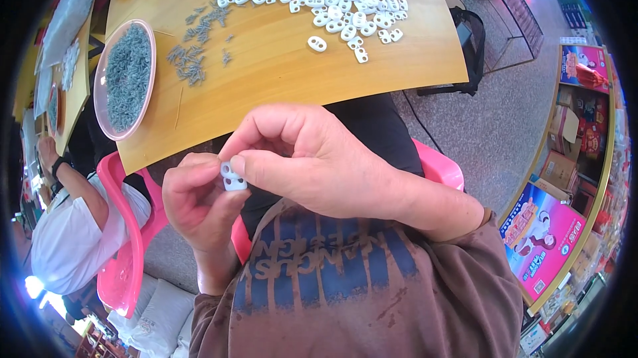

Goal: Assembling small plastic components with metal springs.

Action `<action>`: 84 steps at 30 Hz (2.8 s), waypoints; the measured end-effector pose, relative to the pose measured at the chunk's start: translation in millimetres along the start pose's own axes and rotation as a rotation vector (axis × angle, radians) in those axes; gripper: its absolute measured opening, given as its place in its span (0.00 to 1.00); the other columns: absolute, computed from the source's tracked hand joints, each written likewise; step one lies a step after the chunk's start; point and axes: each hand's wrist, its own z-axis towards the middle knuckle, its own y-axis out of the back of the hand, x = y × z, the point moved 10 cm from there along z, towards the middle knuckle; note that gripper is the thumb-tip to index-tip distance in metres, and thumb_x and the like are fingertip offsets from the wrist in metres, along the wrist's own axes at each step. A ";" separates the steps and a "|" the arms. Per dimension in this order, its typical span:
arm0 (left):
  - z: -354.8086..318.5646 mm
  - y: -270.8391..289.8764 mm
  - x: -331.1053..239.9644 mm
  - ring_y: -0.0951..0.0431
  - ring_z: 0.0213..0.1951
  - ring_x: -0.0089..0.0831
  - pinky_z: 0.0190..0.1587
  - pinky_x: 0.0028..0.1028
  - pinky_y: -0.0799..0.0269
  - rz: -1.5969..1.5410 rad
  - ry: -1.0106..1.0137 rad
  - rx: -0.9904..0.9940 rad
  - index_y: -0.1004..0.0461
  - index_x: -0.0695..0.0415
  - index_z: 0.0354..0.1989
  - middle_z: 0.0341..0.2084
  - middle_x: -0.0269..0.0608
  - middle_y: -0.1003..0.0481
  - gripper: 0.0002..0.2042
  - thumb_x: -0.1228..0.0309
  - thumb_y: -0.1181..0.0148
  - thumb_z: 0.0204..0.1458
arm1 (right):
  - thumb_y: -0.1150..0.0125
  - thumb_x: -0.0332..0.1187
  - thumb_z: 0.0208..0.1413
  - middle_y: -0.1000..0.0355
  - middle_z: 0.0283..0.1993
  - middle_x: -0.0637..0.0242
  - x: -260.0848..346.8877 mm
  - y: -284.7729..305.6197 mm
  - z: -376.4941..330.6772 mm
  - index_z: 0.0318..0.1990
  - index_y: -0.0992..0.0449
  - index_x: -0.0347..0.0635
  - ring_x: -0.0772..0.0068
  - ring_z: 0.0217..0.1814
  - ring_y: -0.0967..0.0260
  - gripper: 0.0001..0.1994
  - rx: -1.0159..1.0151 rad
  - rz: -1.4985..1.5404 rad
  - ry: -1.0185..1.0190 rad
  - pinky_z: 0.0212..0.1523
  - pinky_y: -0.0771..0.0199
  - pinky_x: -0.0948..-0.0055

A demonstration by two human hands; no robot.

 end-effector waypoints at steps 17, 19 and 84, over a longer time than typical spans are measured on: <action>-10.5 2.3 6.9 0.27 0.28 0.25 0.27 0.21 0.32 -0.019 0.045 -0.053 0.31 0.59 0.38 0.31 0.44 0.27 0.16 0.80 0.34 0.39 | 0.49 0.21 0.54 0.33 0.34 0.67 8.1 -6.9 -7.6 0.41 0.29 0.33 0.83 0.35 0.37 0.08 0.041 -0.203 0.194 0.35 0.38 0.84; -11.3 2.0 6.6 0.26 0.28 0.27 0.27 0.22 0.31 0.008 0.034 -0.058 0.31 0.58 0.37 0.30 0.44 0.27 0.16 0.79 0.33 0.39 | 0.49 0.21 0.54 0.33 0.33 0.67 7.9 -8.4 -7.9 0.41 0.29 0.33 0.82 0.35 0.37 0.07 0.049 -0.205 0.198 0.35 0.38 0.83; -22.8 -7.9 0.8 0.26 0.28 0.34 0.28 0.27 0.30 -0.338 -0.125 -0.007 0.33 0.61 0.41 0.32 0.47 0.29 0.17 0.83 0.41 0.40 | 0.40 0.28 0.50 0.30 0.37 0.62 24.1 -27.2 -27.6 0.42 0.30 0.37 0.66 0.33 0.32 0.12 0.211 -0.540 0.692 0.34 0.33 0.72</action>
